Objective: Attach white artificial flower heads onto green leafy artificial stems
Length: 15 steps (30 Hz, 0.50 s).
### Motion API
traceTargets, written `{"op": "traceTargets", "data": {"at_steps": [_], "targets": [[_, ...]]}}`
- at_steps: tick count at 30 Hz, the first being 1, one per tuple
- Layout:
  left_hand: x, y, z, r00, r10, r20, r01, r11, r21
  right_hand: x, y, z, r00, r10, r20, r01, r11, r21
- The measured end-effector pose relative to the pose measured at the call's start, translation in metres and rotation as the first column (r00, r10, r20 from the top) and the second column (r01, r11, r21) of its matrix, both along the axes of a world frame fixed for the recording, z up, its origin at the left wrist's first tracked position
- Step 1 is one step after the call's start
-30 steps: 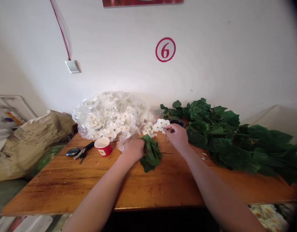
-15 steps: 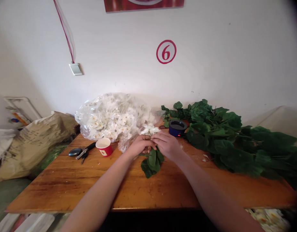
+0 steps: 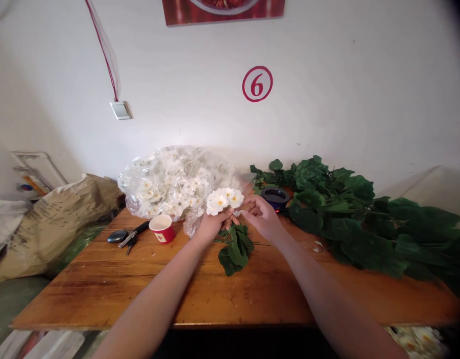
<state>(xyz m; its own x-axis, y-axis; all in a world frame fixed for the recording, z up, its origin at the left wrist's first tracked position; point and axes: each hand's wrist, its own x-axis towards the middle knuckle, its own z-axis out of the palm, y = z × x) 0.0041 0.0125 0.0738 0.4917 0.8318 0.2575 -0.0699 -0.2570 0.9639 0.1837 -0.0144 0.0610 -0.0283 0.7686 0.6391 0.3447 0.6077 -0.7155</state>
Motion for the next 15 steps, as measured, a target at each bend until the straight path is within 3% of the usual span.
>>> {"op": "traceTargets", "data": {"at_steps": [4, 6, 9, 11, 15], "targets": [[0.004, -0.008, -0.004, 0.987, -0.026, -0.158, 0.043, 0.993, 0.107, 0.008, 0.002, -0.001, 0.965, 0.263, -0.003, -0.257, 0.94, -0.224], [0.006, -0.009, -0.01, 0.978, 0.015, -0.207, 0.019, 0.987, 0.158, 0.012, -0.001, 0.002, 0.944, 0.321, 0.072, -0.292, 0.919, -0.263], [0.009, -0.005, -0.019, 0.952, 0.129, -0.276, -0.024, 0.935, 0.353, 0.014, -0.009, 0.01, 0.935, 0.309, 0.177, -0.252, 0.925, -0.283], [0.009, -0.002, -0.024, 0.891, 0.217, -0.398, -0.001, 0.879, 0.478, 0.013, -0.013, 0.015, 0.931, 0.27, 0.247, -0.203, 0.943, -0.265], [0.01, 0.0, -0.029, 0.67, 0.348, -0.656, 0.114, 0.825, 0.553, 0.011, -0.017, 0.02, 0.882, 0.215, 0.419, -0.143, 0.97, -0.197]]}}
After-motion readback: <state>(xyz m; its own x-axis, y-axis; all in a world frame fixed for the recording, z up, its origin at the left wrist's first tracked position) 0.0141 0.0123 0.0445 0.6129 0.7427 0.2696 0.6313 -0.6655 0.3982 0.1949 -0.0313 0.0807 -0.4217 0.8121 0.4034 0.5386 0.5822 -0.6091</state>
